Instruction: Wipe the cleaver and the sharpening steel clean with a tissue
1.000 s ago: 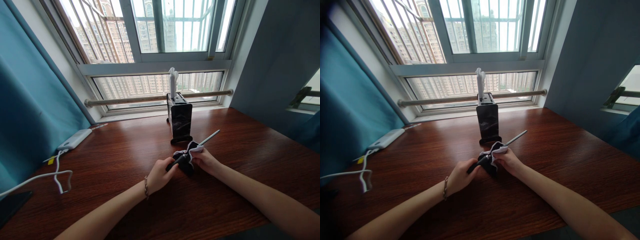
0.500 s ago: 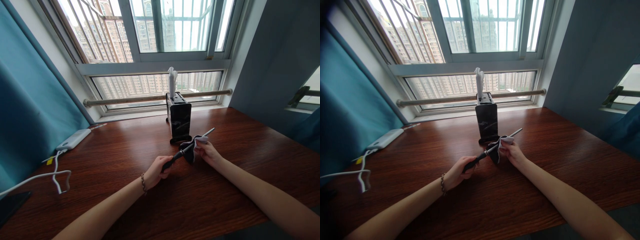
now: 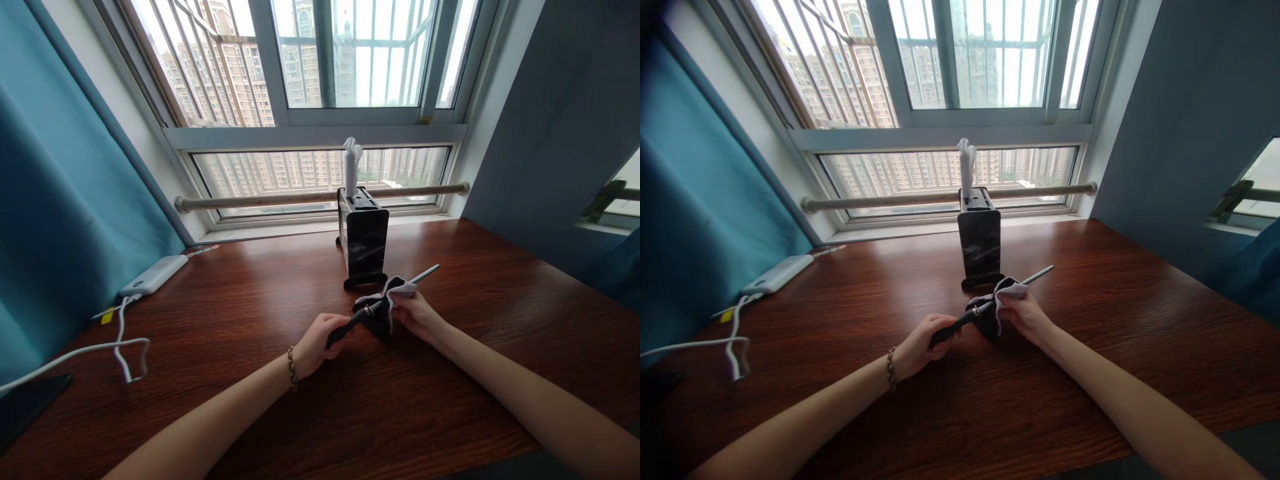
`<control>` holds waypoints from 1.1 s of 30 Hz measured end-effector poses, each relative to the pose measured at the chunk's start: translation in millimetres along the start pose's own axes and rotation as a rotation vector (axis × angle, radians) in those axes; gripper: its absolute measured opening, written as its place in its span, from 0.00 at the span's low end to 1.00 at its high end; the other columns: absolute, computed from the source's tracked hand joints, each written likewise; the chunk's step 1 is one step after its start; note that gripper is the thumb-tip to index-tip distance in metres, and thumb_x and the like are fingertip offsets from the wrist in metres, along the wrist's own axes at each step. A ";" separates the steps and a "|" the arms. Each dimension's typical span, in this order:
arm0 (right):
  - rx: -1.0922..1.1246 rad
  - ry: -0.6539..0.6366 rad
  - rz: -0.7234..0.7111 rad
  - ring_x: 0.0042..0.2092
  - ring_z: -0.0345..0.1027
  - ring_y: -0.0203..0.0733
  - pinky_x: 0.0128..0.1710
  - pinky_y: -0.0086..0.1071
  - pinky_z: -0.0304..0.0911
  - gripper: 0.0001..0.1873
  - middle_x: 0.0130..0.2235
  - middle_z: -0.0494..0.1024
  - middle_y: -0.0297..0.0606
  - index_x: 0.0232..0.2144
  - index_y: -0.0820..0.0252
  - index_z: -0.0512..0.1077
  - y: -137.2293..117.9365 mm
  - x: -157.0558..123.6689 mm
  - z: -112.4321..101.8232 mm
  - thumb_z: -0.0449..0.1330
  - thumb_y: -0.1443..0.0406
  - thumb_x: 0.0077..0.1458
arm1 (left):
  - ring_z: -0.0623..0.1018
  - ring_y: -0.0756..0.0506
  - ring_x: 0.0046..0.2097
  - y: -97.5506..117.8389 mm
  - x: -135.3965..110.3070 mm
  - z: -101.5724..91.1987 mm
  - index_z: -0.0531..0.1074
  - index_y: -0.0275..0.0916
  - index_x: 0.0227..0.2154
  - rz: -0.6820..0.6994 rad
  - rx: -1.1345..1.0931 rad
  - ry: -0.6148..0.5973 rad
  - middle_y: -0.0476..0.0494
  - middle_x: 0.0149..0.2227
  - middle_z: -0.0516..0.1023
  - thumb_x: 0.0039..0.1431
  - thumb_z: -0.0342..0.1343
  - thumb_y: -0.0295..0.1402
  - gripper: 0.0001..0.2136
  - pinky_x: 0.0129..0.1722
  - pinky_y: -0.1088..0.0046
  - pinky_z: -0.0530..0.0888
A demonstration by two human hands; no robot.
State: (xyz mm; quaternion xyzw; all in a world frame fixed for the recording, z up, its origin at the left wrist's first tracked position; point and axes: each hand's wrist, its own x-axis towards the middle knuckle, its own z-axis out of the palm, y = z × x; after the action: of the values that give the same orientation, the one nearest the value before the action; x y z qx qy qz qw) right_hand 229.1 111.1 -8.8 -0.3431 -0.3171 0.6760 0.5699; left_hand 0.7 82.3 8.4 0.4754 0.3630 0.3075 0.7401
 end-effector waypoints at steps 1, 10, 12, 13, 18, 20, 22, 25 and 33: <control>-0.018 -0.031 0.013 0.34 0.70 0.35 0.32 0.27 0.68 0.14 0.32 0.75 0.35 0.29 0.62 0.72 1.8 -4.3 4.6 0.68 0.68 0.36 | 0.49 0.57 0.14 -0.6 -0.1 0.4 0.64 0.34 0.22 0.009 0.009 0.003 0.57 0.11 0.53 0.52 0.53 0.42 0.14 0.14 0.79 0.42; -0.236 -0.133 -0.012 0.33 0.70 0.34 0.36 0.26 0.67 0.17 0.29 0.76 0.34 0.30 0.62 0.71 9.7 -12.7 11.8 0.69 0.71 0.32 | 0.51 0.57 0.13 -1.5 0.2 3.3 0.63 0.35 0.20 0.049 0.056 -0.009 0.56 0.11 0.55 0.52 0.53 0.41 0.14 0.12 0.78 0.43; -0.221 -0.120 0.007 0.33 0.71 0.34 0.36 0.27 0.67 0.17 0.30 0.77 0.33 0.29 0.61 0.72 11.6 -11.6 10.1 0.69 0.71 0.32 | 0.50 0.57 0.13 -0.6 0.0 3.3 0.63 0.35 0.21 0.043 0.057 -0.014 0.56 0.11 0.55 0.53 0.53 0.41 0.15 0.13 0.79 0.43; -0.210 -0.112 0.016 0.33 0.71 0.35 0.37 0.28 0.67 0.16 0.30 0.77 0.34 0.29 0.62 0.72 12.1 -11.0 9.5 0.69 0.71 0.32 | 0.50 0.57 0.13 -0.3 0.0 3.1 0.63 0.35 0.21 0.040 0.056 -0.016 0.56 0.11 0.55 0.53 0.53 0.41 0.15 0.13 0.79 0.42; -0.161 -0.082 0.011 0.33 0.71 0.36 0.35 0.28 0.68 0.17 0.30 0.77 0.35 0.29 0.63 0.73 11.2 -8.8 9.2 0.69 0.71 0.31 | 0.49 0.57 0.14 0.6 0.2 2.4 0.63 0.34 0.22 0.031 0.041 -0.023 0.57 0.11 0.54 0.53 0.53 0.42 0.15 0.13 0.79 0.42; -0.135 -0.066 0.009 0.33 0.71 0.36 0.34 0.28 0.68 0.17 0.30 0.77 0.36 0.29 0.63 0.73 10.1 -8.1 9.3 0.70 0.71 0.31 | 0.49 0.57 0.14 0.9 0.1 2.4 0.63 0.34 0.22 0.027 0.031 -0.025 0.57 0.11 0.54 0.54 0.52 0.42 0.15 0.13 0.79 0.42; -0.109 -0.044 -0.005 0.33 0.71 0.36 0.34 0.28 0.69 0.17 0.31 0.76 0.36 0.30 0.63 0.73 9.2 -7.5 9.2 0.69 0.69 0.32 | 0.49 0.57 0.14 1.0 0.0 2.3 0.63 0.34 0.23 0.022 0.019 -0.025 0.57 0.11 0.53 0.55 0.51 0.41 0.14 0.13 0.79 0.42; -0.065 0.001 -0.030 0.33 0.71 0.35 0.34 0.28 0.69 0.15 0.31 0.76 0.33 0.28 0.62 0.72 8.1 -6.1 8.3 0.69 0.68 0.33 | 0.50 0.57 0.14 0.2 0.2 1.3 0.64 0.34 0.24 0.015 0.001 -0.015 0.57 0.12 0.53 0.56 0.50 0.40 0.14 0.14 0.79 0.42; 0.056 0.132 -0.064 0.34 0.71 0.32 0.33 0.24 0.69 0.13 0.32 0.76 0.31 0.26 0.60 0.72 1.8 3.1 -0.5 0.69 0.67 0.34 | 0.48 0.57 0.15 -1.1 1.5 -1.7 0.64 0.34 0.24 0.001 -0.032 -0.006 0.57 0.12 0.53 0.58 0.48 0.39 0.14 0.14 0.79 0.42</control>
State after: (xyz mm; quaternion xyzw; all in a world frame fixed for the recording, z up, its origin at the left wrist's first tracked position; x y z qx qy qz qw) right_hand 228.2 113.9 -10.9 -0.3606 -0.2707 0.6419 0.6202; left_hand 0.2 84.0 6.5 0.4644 0.3555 0.3122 0.7487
